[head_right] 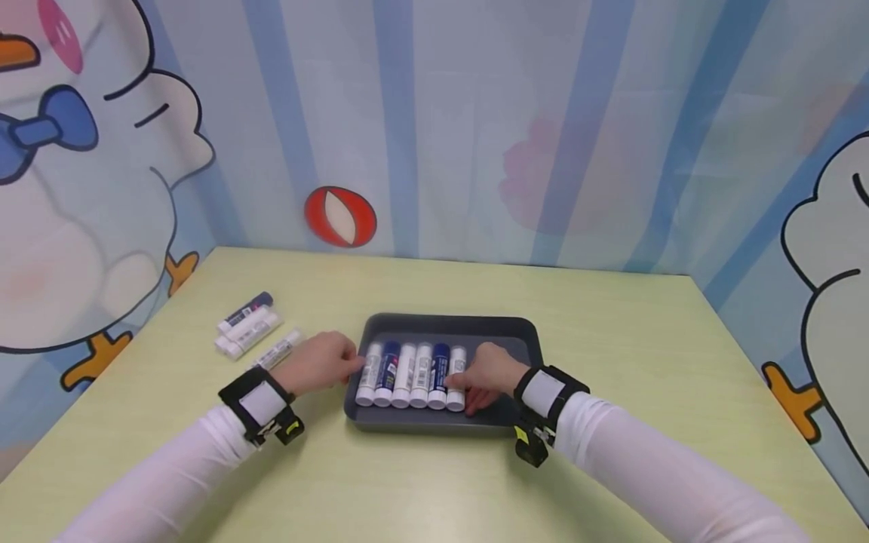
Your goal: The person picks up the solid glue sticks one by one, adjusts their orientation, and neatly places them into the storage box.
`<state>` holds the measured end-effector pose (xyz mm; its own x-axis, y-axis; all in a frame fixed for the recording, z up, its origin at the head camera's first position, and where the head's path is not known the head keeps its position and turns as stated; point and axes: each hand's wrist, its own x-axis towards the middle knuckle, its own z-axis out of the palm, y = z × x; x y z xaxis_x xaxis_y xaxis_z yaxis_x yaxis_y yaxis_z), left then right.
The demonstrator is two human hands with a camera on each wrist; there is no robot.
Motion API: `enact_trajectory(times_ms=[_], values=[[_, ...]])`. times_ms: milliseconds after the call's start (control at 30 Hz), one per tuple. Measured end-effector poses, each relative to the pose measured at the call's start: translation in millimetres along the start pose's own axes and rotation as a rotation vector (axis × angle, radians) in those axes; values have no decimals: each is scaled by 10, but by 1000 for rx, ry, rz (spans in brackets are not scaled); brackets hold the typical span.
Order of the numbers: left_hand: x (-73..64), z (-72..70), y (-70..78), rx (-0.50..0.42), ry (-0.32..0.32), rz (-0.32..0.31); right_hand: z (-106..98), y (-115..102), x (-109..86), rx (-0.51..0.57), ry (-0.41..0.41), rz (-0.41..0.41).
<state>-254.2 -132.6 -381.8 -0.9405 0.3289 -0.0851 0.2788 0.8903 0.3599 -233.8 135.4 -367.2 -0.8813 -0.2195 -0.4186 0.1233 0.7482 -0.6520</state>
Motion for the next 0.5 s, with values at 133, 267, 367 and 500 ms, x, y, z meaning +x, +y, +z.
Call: enact_trajectory(times_ms=[133,267,367,500], values=[[4,8,2,-9,2,-6,-29,14,-1,-33,25,-29],[-1,20,4,-18,-6,-11,-143,48,-40,-59,93,-93],[-2,25,1,-18,-2,-7,-315,76,-101,-50,146,-160],[2,10,-6,-17,5,-5,-533,139,-164,-38,204,-198]])
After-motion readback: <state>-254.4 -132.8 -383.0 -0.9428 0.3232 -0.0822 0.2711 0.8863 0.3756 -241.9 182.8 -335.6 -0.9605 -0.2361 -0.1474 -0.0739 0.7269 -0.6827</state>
